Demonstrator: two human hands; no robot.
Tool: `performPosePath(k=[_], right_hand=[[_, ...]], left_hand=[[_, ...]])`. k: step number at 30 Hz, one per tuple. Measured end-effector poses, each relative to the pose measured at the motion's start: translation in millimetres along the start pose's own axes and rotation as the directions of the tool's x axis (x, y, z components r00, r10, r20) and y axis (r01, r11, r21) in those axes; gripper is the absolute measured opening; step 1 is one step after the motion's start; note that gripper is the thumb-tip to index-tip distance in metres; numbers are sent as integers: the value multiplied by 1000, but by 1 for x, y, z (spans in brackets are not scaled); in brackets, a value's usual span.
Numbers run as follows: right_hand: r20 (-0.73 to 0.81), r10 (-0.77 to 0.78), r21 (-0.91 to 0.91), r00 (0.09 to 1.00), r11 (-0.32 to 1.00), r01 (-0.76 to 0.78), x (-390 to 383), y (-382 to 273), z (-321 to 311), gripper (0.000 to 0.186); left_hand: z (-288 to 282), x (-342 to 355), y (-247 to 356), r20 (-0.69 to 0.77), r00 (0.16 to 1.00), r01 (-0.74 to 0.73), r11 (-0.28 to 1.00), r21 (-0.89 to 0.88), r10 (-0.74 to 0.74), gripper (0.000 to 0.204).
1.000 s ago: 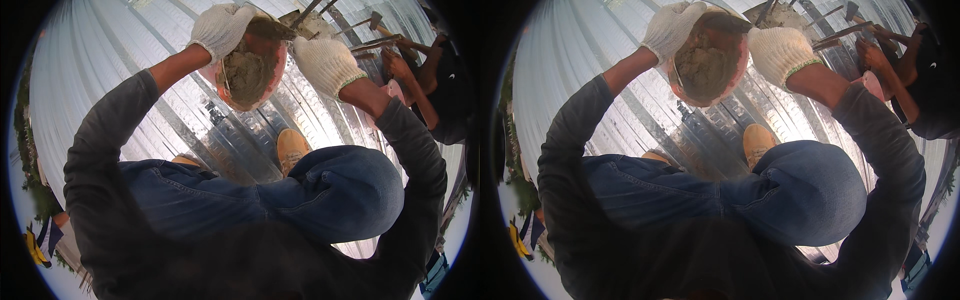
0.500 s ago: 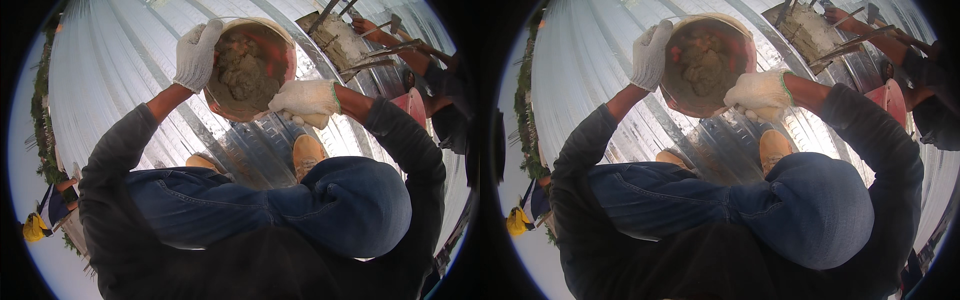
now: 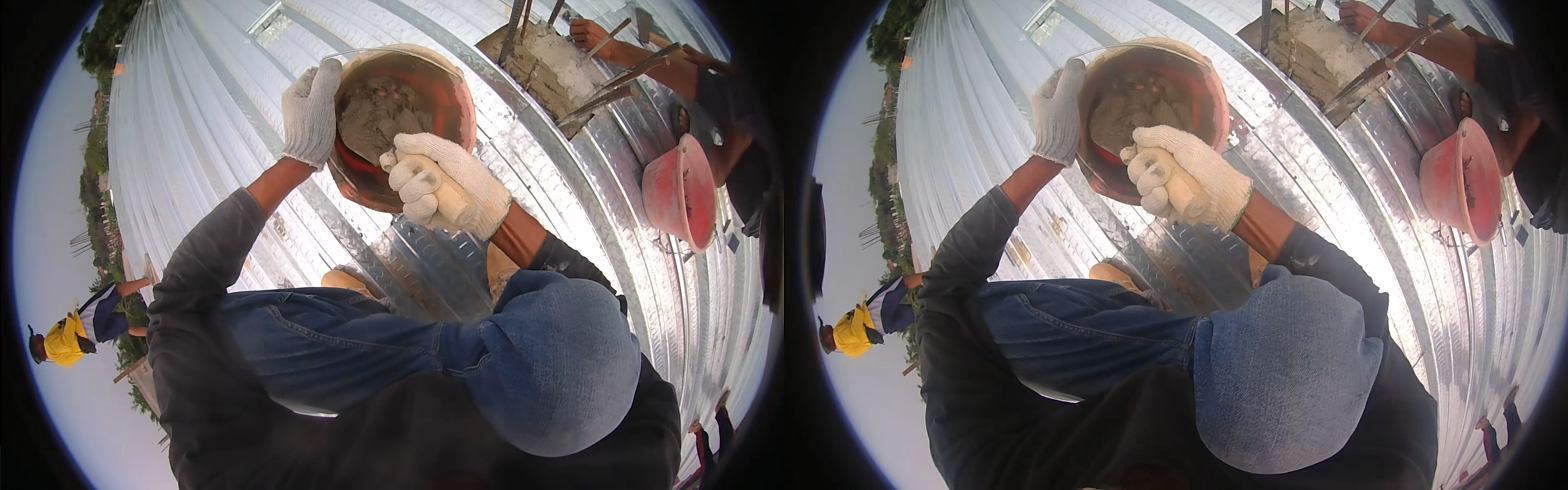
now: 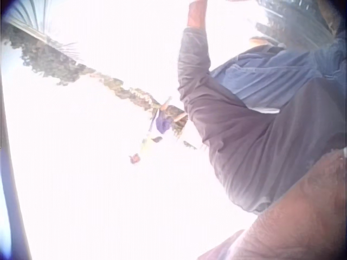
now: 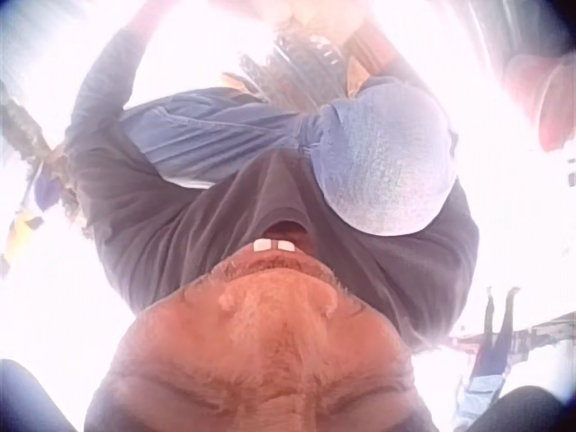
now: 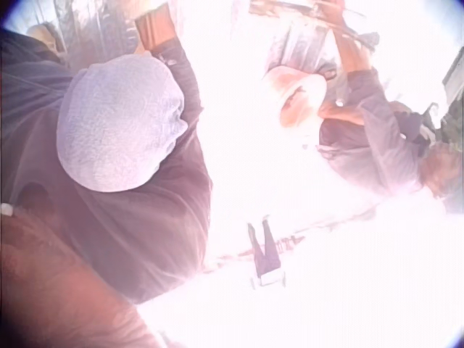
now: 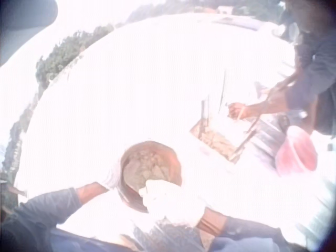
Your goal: The person scoops cement from a bucket using a trowel and applies it to a metal roof surface around protruding rebar. The person repeatedly scoops and spreads the cement to fill gaps in the roof structure.
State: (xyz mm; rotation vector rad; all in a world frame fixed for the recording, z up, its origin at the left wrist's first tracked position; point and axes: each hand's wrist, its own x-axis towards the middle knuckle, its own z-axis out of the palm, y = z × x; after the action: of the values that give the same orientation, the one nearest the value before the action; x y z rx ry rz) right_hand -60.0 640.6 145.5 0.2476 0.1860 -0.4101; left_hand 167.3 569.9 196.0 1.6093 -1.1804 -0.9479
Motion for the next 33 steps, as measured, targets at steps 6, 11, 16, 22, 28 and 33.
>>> performPosePath(k=[6, 11, 16, 22, 28, 33], right_hand=[[-316, -248, -882, 916, 431, -188, -34, -13, 8, 39], [104, -554, -602, 826, -696, -391, -62, -13, 23, 35], [296, -568, -241, 768, -822, -516, -26, -32, 18, 27], [147, -358, -156, 922, -929, -335, -36, 12, 24, 27], [456, -454, -206, 765, -891, -405, -71, -38, -1, 31], [173, -487, -191, 856, -869, -456, -52, 6, -8, 20]], left_hand=[[-12, 9, -5, 26, 1000, -11, 992, 123, 8, 55], [-20, 11, -10, 34, 999, -6, 997, 71, 4, 57], [-12, 27, -11, 128, 992, -23, 991, 134, 6, 59], [-15, 28, 0, 198, 980, -77, 973, 216, 34, 63], [16, 36, 12, 275, 956, -173, 949, 265, 98, 68], [19, 34, 16, 279, 957, -178, 922, 343, 81, 71]])
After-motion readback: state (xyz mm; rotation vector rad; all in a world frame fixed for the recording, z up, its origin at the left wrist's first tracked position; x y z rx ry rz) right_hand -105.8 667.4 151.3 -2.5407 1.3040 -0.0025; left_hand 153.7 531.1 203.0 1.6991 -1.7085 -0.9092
